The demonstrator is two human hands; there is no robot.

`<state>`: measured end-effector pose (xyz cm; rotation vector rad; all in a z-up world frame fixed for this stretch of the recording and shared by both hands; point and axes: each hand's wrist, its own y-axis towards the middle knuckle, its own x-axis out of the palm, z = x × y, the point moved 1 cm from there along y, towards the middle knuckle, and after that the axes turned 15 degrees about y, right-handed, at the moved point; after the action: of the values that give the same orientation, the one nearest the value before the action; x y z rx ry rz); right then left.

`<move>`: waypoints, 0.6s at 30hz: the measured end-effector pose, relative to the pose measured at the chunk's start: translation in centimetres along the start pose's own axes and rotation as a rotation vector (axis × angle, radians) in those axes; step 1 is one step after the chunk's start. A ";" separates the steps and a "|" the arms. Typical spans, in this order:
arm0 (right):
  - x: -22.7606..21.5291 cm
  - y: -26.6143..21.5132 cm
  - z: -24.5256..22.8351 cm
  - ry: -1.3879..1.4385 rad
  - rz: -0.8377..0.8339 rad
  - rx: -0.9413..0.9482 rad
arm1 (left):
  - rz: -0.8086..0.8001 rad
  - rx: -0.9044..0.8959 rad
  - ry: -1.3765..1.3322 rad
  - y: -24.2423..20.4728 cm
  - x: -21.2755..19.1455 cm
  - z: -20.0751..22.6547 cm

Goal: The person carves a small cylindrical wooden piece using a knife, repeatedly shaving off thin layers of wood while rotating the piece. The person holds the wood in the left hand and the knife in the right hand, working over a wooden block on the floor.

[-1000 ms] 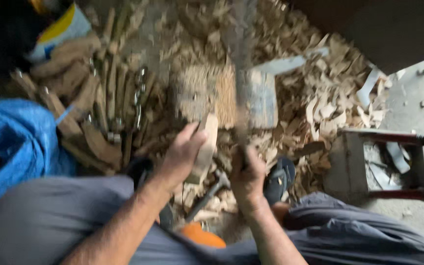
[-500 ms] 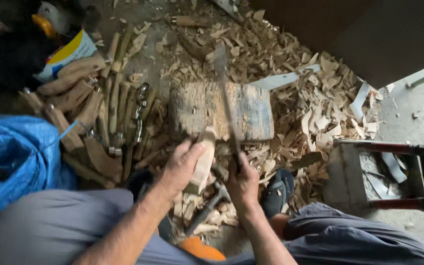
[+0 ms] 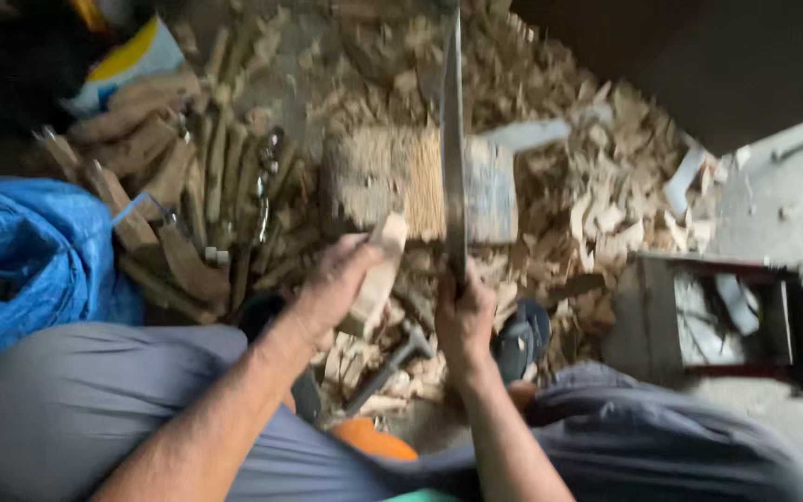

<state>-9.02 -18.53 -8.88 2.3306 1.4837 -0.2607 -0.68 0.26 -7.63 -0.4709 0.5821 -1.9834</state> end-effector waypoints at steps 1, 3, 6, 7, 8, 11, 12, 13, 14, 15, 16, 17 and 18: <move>0.1 0.6 -0.1 0.001 0.019 0.002 | -0.012 0.052 0.026 1.0 -0.8 0.8; 0.3 1.9 -1.0 0.031 0.057 -0.021 | -0.038 0.072 -0.045 0.2 -0.6 1.1; 0.4 0.2 -2.1 0.062 0.034 -0.064 | -0.027 0.149 -0.005 0.5 -1.0 1.5; 1.0 0.1 -1.7 0.045 0.025 -0.084 | -0.037 0.172 0.050 0.4 -1.1 1.5; 1.3 -0.3 -1.3 0.028 0.016 -0.105 | -0.057 0.109 -0.032 -0.4 -0.7 1.0; 2.4 1.2 0.2 -0.186 -0.050 0.054 | -0.076 0.032 -0.161 -0.4 -0.2 1.6; 2.1 1.2 0.2 -0.127 -0.024 0.056 | -0.067 0.021 -0.142 -0.4 -0.2 1.4; 1.8 0.9 0.0 -0.061 0.000 0.066 | -0.055 0.002 -0.118 -0.2 -0.5 1.1; 1.7 0.8 -0.1 0.004 0.024 0.074 | -0.079 0.076 -0.110 0.7 -1.1 1.1; 1.3 -0.1 -0.2 0.047 0.019 0.179 | -0.096 0.125 -0.124 0.8 -1.4 0.0; 0.9 -0.4 -0.1 0.087 0.016 0.284 | -0.111 0.174 -0.139 0.6 -1.4 -1.0; 1.3 0.9 0.3 0.145 0.052 0.354 | -0.141 0.274 -0.054 1.1 -1.6 -0.9; 1.3 1.2 0.5 0.172 0.091 0.347 | -0.172 0.373 0.031 0.7 -1.3 -0.7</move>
<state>-7.37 -18.04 -9.51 2.7491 1.5054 -0.3227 -0.03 1.28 -8.71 -0.2654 0.1846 -2.2045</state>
